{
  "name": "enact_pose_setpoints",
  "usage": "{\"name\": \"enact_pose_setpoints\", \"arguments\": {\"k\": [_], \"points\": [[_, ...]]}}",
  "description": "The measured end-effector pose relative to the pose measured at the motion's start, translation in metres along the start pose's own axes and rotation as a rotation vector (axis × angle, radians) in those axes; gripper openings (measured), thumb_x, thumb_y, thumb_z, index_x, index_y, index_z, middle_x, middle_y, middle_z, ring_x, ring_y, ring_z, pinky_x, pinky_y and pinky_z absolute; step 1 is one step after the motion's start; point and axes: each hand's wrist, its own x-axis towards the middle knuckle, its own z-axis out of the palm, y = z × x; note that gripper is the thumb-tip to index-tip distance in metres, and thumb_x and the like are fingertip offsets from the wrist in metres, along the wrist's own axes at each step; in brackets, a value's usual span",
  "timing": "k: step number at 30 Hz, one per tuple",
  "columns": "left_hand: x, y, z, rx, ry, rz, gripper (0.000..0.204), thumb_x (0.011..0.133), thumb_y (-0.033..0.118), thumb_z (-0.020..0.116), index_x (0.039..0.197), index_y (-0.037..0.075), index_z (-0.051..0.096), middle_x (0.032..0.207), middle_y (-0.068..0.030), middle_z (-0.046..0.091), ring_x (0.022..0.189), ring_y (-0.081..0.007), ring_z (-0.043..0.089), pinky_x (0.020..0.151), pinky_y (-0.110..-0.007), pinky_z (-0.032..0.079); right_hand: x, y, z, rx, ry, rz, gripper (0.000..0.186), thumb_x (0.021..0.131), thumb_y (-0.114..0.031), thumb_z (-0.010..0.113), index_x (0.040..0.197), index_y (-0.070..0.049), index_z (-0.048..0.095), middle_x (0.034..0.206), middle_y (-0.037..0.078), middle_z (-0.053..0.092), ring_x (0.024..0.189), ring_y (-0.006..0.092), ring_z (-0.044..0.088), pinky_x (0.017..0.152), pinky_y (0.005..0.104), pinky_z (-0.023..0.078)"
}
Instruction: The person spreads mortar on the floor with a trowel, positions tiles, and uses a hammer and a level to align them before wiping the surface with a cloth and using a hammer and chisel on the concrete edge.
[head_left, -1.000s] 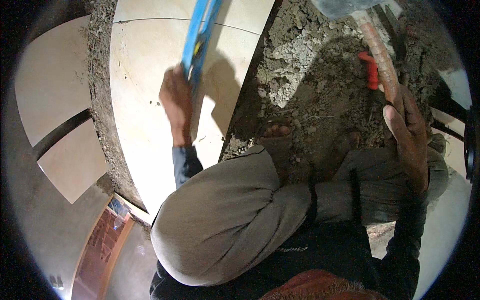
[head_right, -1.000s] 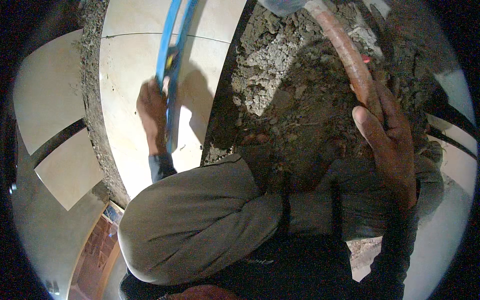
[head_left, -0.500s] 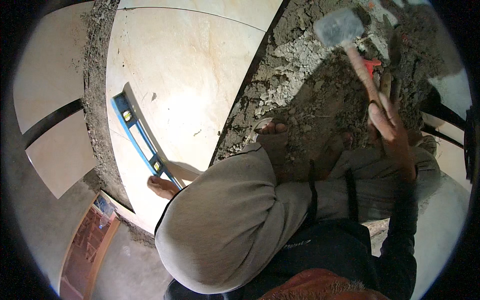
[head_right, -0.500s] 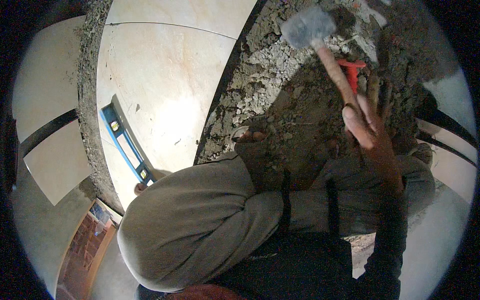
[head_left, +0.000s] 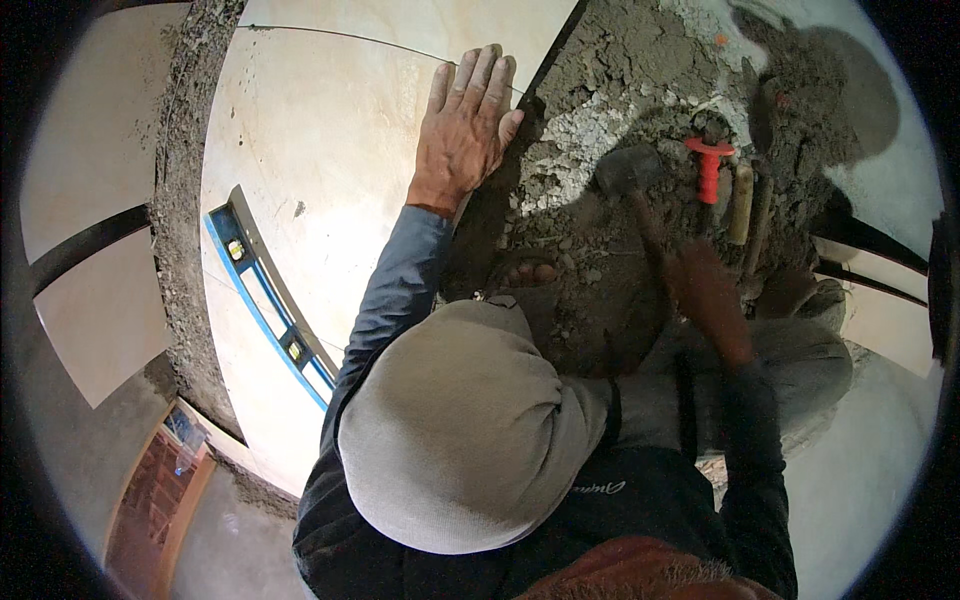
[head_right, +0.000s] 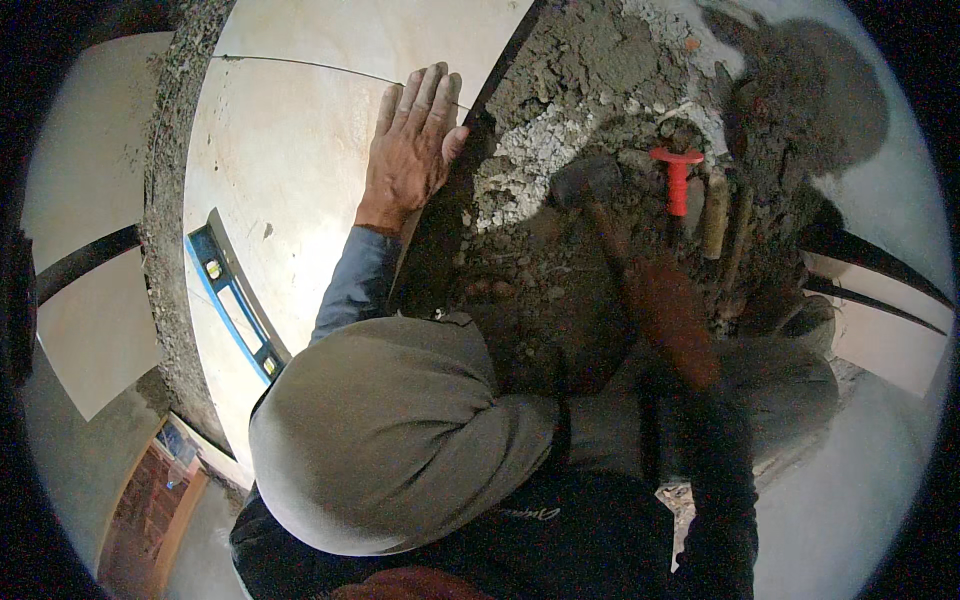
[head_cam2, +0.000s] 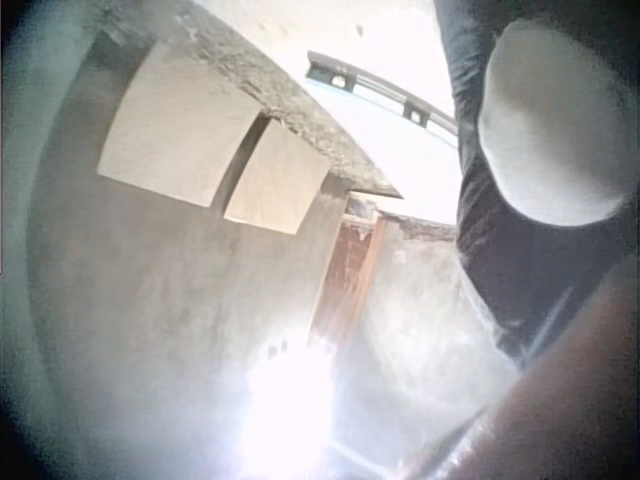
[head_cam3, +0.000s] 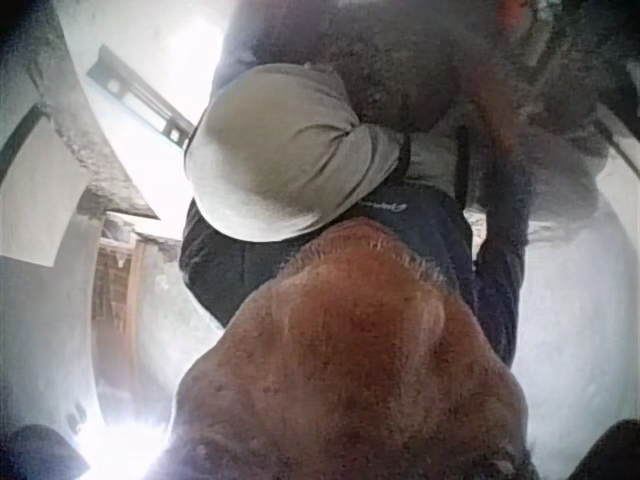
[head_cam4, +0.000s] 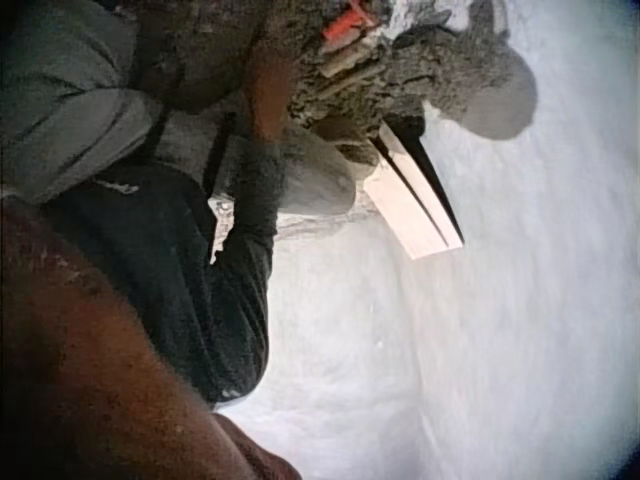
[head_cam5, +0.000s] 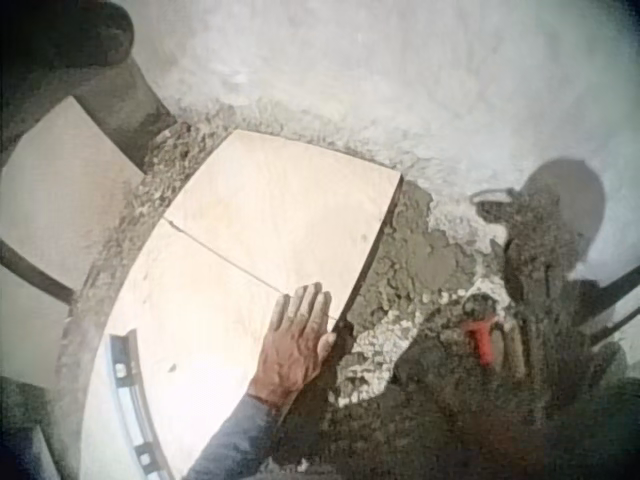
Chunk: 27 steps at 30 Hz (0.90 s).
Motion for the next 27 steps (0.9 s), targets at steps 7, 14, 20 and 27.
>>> {"name": "enact_pose_setpoints", "arguments": {"k": [7,14,20,27], "points": [[-0.013,-0.001,-0.001,0.000,0.000,0.035,0.050,0.102,0.035,0.041,0.146,0.010,0.041,0.152,-0.0103,0.039,0.142,-0.0291,0.032,0.119,-0.046,0.020,0.066,-0.020,-0.015,0.255,0.864,-0.487,0.049,0.088,-0.027,0.067,0.131,-0.008,0.052,0.123,0.020,0.053,0.116,0.0407,0.052,0.098,0.0495,0.044],[0.002,-0.028,-0.009,-0.067,0.026,0.125,0.044,0.102,0.034,0.040,0.142,0.018,0.047,0.150,-0.0062,0.042,0.141,-0.0267,0.034,0.120,-0.046,0.017,0.096,-0.039,-0.010,-0.125,0.669,-0.514,0.060,0.079,-0.023,0.076,0.132,-0.011,0.051,0.132,0.017,0.048,0.122,0.0391,0.048,0.102,0.0528,0.039],[0.061,-0.083,0.003,0.074,0.239,0.029,0.060,0.097,0.046,0.047,0.144,0.009,0.043,0.147,-0.0205,0.041,0.137,-0.0403,0.035,0.114,-0.055,0.024,0.085,-0.014,-0.034,-0.345,0.669,-0.459,0.066,0.072,-0.020,0.081,0.130,-0.012,0.051,0.121,0.016,0.054,0.111,0.0391,0.055,0.091,0.0504,0.047],[0.062,-0.089,0.005,0.099,0.297,0.021,0.064,0.096,0.046,0.051,0.147,0.011,0.037,0.145,-0.0257,0.041,0.135,-0.0445,0.038,0.110,-0.058,0.029,-0.025,0.048,-0.112,0.386,0.949,0.192,0.066,0.080,-0.038,0.078,0.125,0.002,0.052,0.118,0.023,0.061,0.108,0.0331,0.061,0.094,0.0386,0.048]]}}
